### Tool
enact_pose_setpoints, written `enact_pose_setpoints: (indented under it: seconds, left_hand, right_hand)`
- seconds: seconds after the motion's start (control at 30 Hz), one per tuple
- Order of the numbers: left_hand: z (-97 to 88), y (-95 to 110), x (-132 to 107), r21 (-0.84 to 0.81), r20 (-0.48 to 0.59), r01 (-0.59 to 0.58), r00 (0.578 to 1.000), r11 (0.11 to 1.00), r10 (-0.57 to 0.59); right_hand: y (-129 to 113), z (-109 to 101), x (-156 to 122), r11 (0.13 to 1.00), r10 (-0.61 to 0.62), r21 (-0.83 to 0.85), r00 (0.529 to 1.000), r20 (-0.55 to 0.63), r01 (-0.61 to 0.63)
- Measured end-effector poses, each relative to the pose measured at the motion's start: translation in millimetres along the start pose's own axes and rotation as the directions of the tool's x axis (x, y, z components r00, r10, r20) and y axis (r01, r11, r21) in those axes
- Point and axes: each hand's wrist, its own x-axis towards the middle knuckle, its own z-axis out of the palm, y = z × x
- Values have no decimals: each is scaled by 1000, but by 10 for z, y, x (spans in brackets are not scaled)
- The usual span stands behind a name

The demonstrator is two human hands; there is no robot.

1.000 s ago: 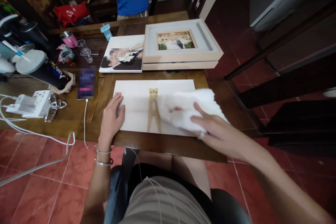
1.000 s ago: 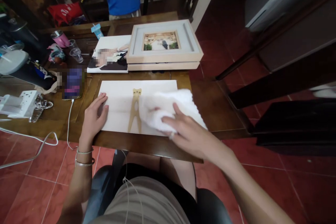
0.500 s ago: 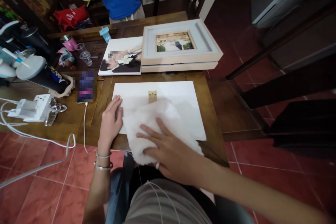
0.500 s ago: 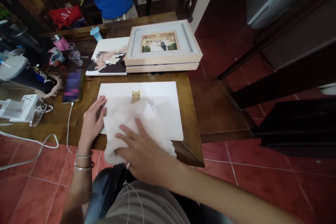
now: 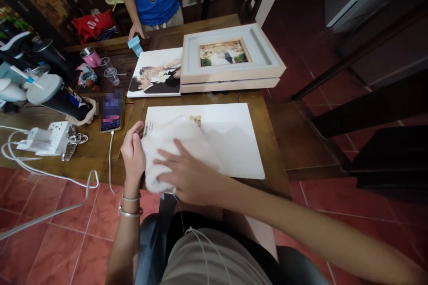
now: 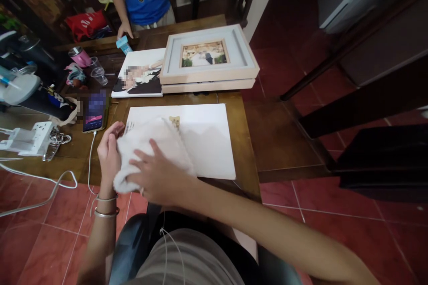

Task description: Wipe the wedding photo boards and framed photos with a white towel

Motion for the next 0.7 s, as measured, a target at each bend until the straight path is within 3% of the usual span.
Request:
enact_pose_setpoints:
  seconds: [0.07,0.13,0.2,0.3,0.37,0.43,0.53,0.63,0.7]
  left_hand:
    - [15,-12,-1,26,14,16,1000,1000,-16]
    - [34,0,-3,153,39,6,999,988,-12]
    - [50,28,-9,307,64,-17,998,952,-2]
    - [51,60,-10,366,89,-23,996,931,-11]
    - [22,56,16,272,105,30,993,962,-61]
    - [-32,39,66,119,131,141,979,983,-156]
    - [-133,30,149,-120,192,296,944,948,-270]
    - [-234,89,155,-273,243,347,927,897,-284]
    - [-303,174,95,-312,264,361,922,879,-285]
  right_hand:
    - [-75,-84,-308,994,-35,107,999,0,34]
    - [-37,-172,-661,986,-10,163,996,-87,25]
    - [83,-202,-978,989,118,112,970,-211,-96]
    - [297,-98,-1268,946,315,50,870,-379,-321]
    - [393,19,-1335,930,344,38,830,-438,-366]
    - [437,110,-1345,938,317,24,831,-457,-345]
    - [456,153,-1345,948,288,11,845,-451,-317]
    - [450,127,-1344,957,254,-5,843,-473,-291]
    - [394,112,-1293,961,220,-25,817,-534,-275]
